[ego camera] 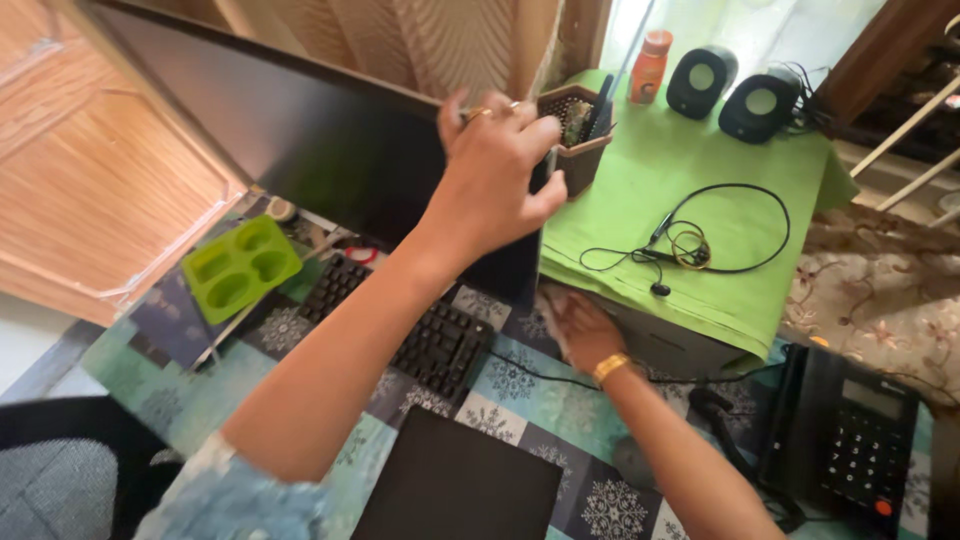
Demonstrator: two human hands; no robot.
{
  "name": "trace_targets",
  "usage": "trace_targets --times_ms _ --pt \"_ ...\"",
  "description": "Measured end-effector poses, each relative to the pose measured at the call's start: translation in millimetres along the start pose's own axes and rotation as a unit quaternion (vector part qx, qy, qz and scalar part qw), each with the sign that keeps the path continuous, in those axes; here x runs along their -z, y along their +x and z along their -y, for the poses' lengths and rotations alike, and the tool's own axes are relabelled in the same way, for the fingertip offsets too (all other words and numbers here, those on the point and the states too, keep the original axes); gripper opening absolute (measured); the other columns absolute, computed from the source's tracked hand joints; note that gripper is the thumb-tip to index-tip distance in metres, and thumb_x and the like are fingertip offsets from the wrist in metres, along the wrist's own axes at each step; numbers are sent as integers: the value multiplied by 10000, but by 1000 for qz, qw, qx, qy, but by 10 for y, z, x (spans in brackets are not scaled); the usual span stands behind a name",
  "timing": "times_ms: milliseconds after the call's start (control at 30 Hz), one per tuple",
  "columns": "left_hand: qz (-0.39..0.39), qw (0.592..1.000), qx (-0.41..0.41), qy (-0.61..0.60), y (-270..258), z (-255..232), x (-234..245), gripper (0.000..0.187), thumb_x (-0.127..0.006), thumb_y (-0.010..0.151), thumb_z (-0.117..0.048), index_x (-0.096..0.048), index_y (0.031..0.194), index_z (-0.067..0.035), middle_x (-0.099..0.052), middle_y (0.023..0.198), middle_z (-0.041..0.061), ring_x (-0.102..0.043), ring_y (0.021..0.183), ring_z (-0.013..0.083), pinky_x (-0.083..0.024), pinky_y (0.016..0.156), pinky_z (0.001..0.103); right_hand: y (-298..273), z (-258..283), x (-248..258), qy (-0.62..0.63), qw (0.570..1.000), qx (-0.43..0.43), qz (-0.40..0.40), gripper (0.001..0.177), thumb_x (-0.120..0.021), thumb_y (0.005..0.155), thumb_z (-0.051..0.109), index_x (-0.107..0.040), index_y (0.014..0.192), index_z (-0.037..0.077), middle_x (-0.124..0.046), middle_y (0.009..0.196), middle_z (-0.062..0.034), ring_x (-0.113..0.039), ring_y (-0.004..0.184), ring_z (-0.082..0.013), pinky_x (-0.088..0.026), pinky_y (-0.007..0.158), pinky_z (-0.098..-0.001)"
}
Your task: The person wipes down a headset, computer speakers, a desk phone, and a keyboard using a cloth.
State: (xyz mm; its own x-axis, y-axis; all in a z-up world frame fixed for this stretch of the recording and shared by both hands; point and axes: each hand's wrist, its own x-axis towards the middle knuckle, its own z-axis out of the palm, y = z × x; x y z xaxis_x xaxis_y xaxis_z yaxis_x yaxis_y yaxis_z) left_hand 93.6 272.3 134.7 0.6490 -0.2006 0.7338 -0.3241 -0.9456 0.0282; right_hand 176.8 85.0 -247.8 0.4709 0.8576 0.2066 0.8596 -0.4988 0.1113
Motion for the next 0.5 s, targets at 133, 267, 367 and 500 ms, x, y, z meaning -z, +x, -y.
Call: trace_targets --times_ms 133,267,367,500 --pt "3 1000 -4 -16 -113 -53 191 263 -767 822 -248 -628 986 -99 -645 1017 85 -578 1127 299 -301 1106 557 469 118 26 49 998 4 45 779 -528 858 206 -427 1625 110 -537 1479 -157 -478 1383 -279 -240 1253 -438" --pt "3 999 -19 -27 -110 -75 308 266 -773 842 -255 -618 995 -102 -627 1033 92 -569 1150 311 -320 1113 508 1079 385 171 145 989 22 27 777 -534 834 283 -459 1587 107 -547 1474 -141 -481 1376 -273 -257 1237 -432" --pt "36 999 -23 -33 -92 -47 370 317 -819 861 -288 -619 1007 -90 -600 983 105 -562 1114 319 -321 1054 497 1364 515 274 180 983 34 25 781 -540 817 342 -483 1559 104 -555 1470 -129 -483 1371 -269 -269 1224 -428" --pt "52 997 -34 -39 -62 10 377 393 -880 822 -315 -626 1029 -97 -609 1002 83 -557 1111 314 -319 1026 490 1524 558 341 203 978 45 24 795 -547 793 419 -515 1521 101 -565 1464 -113 -486 1365 -264 -286 1208 -422"
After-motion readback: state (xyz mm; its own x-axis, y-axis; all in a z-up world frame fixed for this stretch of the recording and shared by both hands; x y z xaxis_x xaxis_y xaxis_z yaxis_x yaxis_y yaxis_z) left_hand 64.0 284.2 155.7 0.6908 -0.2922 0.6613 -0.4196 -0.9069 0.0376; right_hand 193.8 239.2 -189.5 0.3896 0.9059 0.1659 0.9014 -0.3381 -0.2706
